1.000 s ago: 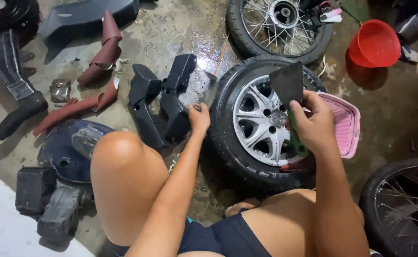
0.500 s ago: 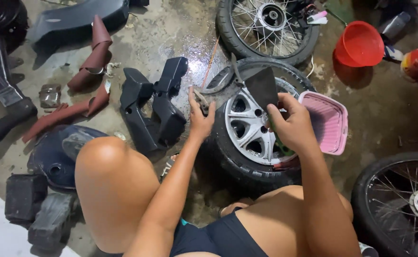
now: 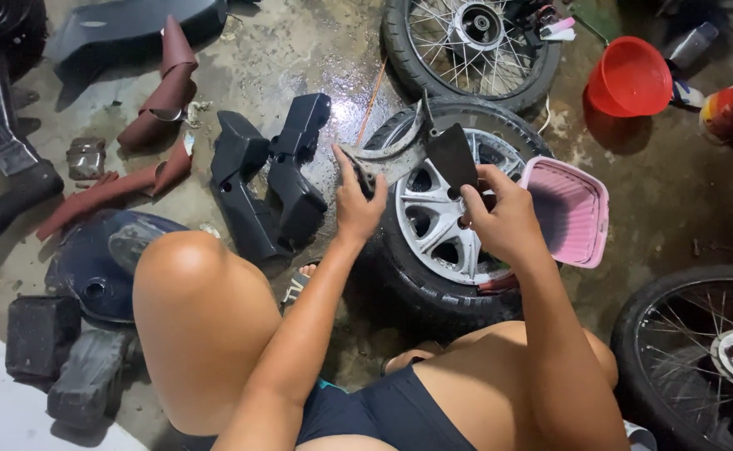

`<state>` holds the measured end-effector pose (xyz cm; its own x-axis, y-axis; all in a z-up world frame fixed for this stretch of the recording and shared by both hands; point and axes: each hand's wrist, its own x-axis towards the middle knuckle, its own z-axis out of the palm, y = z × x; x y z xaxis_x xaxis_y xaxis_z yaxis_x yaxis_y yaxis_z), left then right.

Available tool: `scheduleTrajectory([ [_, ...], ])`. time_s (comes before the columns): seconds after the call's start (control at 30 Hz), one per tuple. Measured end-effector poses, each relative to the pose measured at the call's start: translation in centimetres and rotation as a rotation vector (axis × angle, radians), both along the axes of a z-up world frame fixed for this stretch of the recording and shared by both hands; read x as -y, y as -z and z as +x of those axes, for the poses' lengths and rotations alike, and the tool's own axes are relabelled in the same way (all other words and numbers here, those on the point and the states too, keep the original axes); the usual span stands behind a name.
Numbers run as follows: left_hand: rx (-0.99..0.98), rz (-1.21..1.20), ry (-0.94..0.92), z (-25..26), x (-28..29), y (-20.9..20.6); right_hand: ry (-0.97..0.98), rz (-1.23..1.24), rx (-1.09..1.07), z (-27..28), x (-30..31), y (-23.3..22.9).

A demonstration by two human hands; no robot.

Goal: The person sits on the floor and uses a scraper to remove rust and old paint from a metal motorcycle part. They repeatedly scrape the same area, occasionally adjusting their grip and the part's position.

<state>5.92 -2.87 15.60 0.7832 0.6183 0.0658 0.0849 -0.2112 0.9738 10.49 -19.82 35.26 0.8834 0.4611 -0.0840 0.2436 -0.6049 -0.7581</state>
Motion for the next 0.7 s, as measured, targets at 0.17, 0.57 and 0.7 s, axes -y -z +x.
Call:
scheduleTrajectory([
  [0.17,-0.092,0.066,-0.029,-0.9,-1.2,-1.5,0.017,-0.066,-0.032,0.0,-0.2,0.0],
  [0.57,-0.427,0.149,0.111,-3.2,-5.0,-3.0,-0.024,-0.159,-0.26,0.6,-2.1,5.1],
  [0.7,-0.496,0.242,0.165,-3.8,-5.5,-3.7,-0.01,-0.083,-0.473,-1.7,-4.6,3.1],
])
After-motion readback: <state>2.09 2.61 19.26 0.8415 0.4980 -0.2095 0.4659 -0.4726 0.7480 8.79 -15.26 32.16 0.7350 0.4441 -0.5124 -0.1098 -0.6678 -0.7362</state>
